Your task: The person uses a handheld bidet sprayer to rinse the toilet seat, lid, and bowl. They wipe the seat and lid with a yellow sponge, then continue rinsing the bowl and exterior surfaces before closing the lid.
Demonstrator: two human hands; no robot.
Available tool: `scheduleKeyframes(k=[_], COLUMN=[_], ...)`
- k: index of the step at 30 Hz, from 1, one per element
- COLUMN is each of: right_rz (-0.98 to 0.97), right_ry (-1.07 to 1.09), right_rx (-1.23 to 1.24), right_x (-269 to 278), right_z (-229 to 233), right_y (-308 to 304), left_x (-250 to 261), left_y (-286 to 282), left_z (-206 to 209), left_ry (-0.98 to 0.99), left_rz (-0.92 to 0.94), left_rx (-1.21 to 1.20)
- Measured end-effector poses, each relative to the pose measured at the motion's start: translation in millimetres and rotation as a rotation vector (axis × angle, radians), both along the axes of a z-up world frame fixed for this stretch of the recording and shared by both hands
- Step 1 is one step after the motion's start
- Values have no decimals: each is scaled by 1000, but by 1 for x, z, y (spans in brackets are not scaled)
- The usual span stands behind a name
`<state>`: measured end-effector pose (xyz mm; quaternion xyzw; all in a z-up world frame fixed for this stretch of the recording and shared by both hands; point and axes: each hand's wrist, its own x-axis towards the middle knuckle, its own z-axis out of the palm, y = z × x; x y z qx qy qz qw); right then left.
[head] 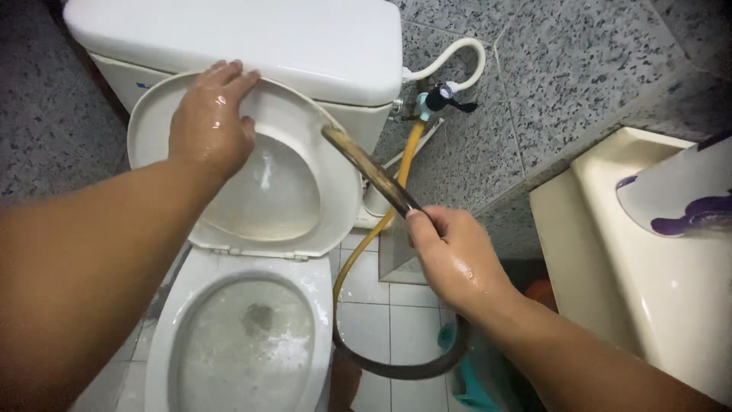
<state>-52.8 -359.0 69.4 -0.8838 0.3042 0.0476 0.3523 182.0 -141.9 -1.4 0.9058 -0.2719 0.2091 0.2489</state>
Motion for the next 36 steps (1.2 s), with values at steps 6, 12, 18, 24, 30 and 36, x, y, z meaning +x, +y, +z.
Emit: scheduleKeyframes(k=[6, 12, 18, 24, 30, 36], right_rz=[-49, -28, 313, 360, 387, 168], right_ry=[224, 159, -156, 33, -31, 155], right_rx=[-165, 89, 256, 151, 220, 121], right_x=[-12, -30, -60, -79, -83, -73], right_z=[13, 20, 29, 41, 46, 68], right_y=[21, 40, 58, 70, 93, 131], left_x=[-27, -56, -76, -70, -82, -105], left_y=[-3, -2, 26, 71, 67, 49], left_z=[-12, -17, 22, 30, 18, 21], left_ry=[60, 478, 1451, 1333, 1279, 1561], left_rz=[-22, 218, 355, 514, 416, 218], left_rx=[-52, -170, -1686, -1671, -1259, -1528])
